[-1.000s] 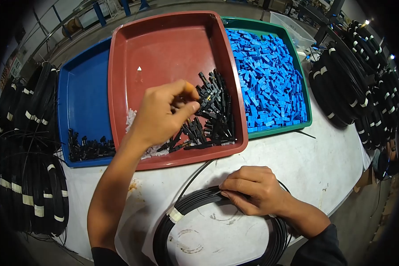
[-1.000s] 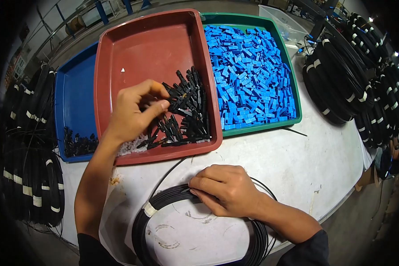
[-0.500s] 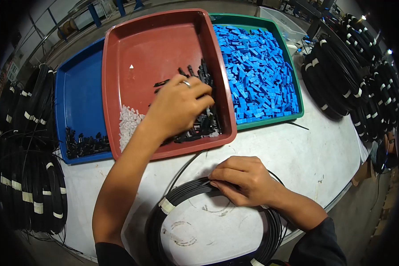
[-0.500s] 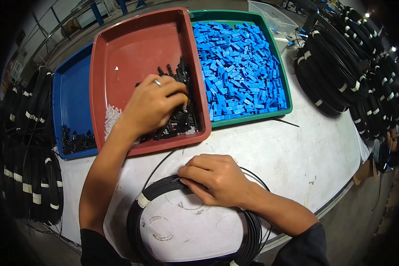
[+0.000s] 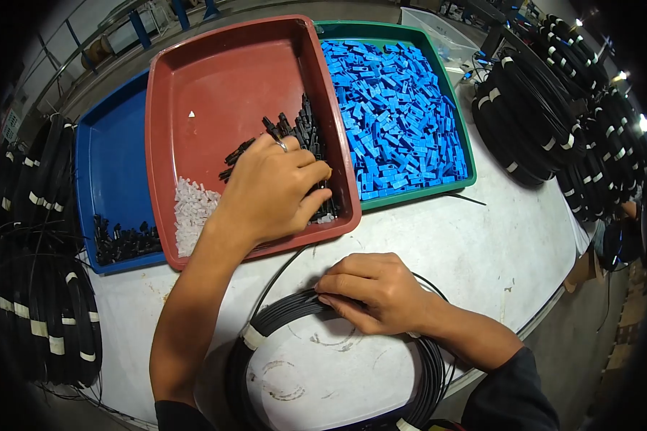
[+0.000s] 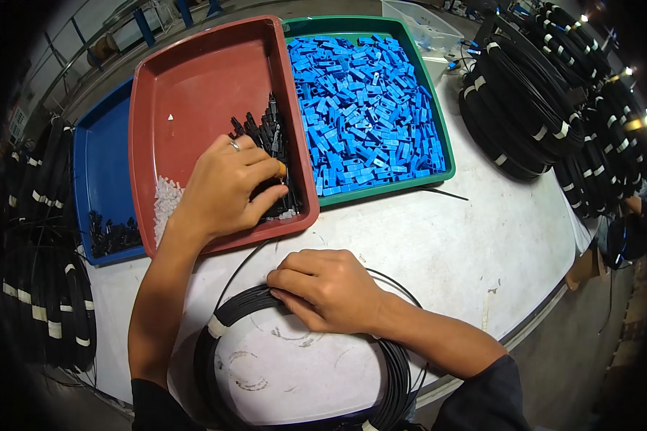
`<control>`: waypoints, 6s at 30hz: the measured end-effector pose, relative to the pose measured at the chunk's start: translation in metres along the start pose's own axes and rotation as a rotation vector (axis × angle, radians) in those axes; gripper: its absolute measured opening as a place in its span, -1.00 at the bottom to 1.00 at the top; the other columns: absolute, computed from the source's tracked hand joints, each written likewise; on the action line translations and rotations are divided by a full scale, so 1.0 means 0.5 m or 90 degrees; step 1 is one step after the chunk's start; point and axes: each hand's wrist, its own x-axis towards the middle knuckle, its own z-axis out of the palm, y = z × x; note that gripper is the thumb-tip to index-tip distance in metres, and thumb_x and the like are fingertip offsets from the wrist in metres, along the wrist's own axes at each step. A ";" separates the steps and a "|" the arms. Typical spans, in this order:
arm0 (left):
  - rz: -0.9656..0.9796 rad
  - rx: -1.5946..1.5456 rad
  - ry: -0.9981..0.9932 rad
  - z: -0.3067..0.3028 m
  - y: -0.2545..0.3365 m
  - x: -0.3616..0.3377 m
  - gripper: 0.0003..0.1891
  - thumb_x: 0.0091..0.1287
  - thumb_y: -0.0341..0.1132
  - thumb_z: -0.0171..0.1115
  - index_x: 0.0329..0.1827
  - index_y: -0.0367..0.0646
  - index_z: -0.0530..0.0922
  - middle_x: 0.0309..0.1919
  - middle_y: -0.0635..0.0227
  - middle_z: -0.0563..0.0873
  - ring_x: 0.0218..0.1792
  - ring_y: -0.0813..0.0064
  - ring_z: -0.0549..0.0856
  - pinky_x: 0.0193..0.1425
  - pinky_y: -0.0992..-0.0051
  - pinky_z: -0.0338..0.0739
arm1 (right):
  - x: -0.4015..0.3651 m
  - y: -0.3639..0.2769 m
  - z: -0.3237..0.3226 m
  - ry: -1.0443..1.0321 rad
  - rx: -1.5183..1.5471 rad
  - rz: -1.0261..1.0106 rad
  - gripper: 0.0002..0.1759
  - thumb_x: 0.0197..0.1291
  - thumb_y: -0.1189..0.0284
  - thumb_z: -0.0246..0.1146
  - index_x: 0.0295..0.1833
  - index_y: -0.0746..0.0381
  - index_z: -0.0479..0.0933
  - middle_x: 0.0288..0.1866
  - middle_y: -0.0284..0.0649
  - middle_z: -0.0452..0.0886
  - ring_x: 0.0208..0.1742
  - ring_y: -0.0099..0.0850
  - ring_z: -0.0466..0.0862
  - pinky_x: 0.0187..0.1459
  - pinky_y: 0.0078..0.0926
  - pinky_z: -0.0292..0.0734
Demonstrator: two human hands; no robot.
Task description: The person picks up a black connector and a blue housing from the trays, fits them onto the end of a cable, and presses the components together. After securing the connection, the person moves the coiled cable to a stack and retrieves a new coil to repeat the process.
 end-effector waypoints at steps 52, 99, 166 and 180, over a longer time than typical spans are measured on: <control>-0.277 -0.390 0.224 -0.034 0.193 -0.183 -0.59 0.40 -0.56 0.34 0.32 -0.31 0.59 -0.04 0.09 0.85 0.02 0.46 0.84 0.06 0.51 0.72 | -0.009 -0.043 -0.028 0.006 0.053 0.219 -0.84 0.23 0.50 0.45 -0.12 0.32 0.71 -0.24 -0.08 0.75 -0.31 -0.23 0.72 -0.19 -0.34 0.61; -0.225 -0.374 0.160 -0.021 0.203 -0.224 -0.75 0.34 -0.43 0.49 0.00 -0.31 0.65 -0.19 0.21 0.84 -0.29 0.52 0.78 -0.20 0.54 0.65 | -0.020 -0.037 -0.011 0.084 0.040 0.021 -0.75 0.13 0.72 0.35 -0.06 0.29 0.69 -0.29 -0.16 0.65 -0.34 -0.29 0.71 -0.32 -0.39 0.58; -0.144 -0.234 0.277 -0.011 0.190 -0.223 -0.83 0.05 -0.49 0.60 -0.32 -0.27 0.76 -0.53 0.26 0.75 -0.56 0.43 0.67 -0.48 0.49 0.49 | -0.018 -0.010 -0.006 0.092 0.080 0.049 -0.74 0.07 0.76 0.27 -0.10 0.34 0.60 -0.07 -0.04 0.66 -0.09 -0.15 0.75 -0.03 -0.25 0.67; -0.188 -0.365 0.246 -0.009 0.194 -0.219 -0.82 0.07 -0.51 0.61 -0.28 -0.28 0.78 -0.48 0.26 0.77 -0.53 0.51 0.68 -0.46 0.55 0.47 | -0.025 -0.027 0.011 0.120 0.014 -0.039 -0.73 0.05 0.73 0.36 -0.11 0.29 0.61 -0.22 -0.11 0.70 -0.23 -0.09 0.72 -0.19 -0.20 0.63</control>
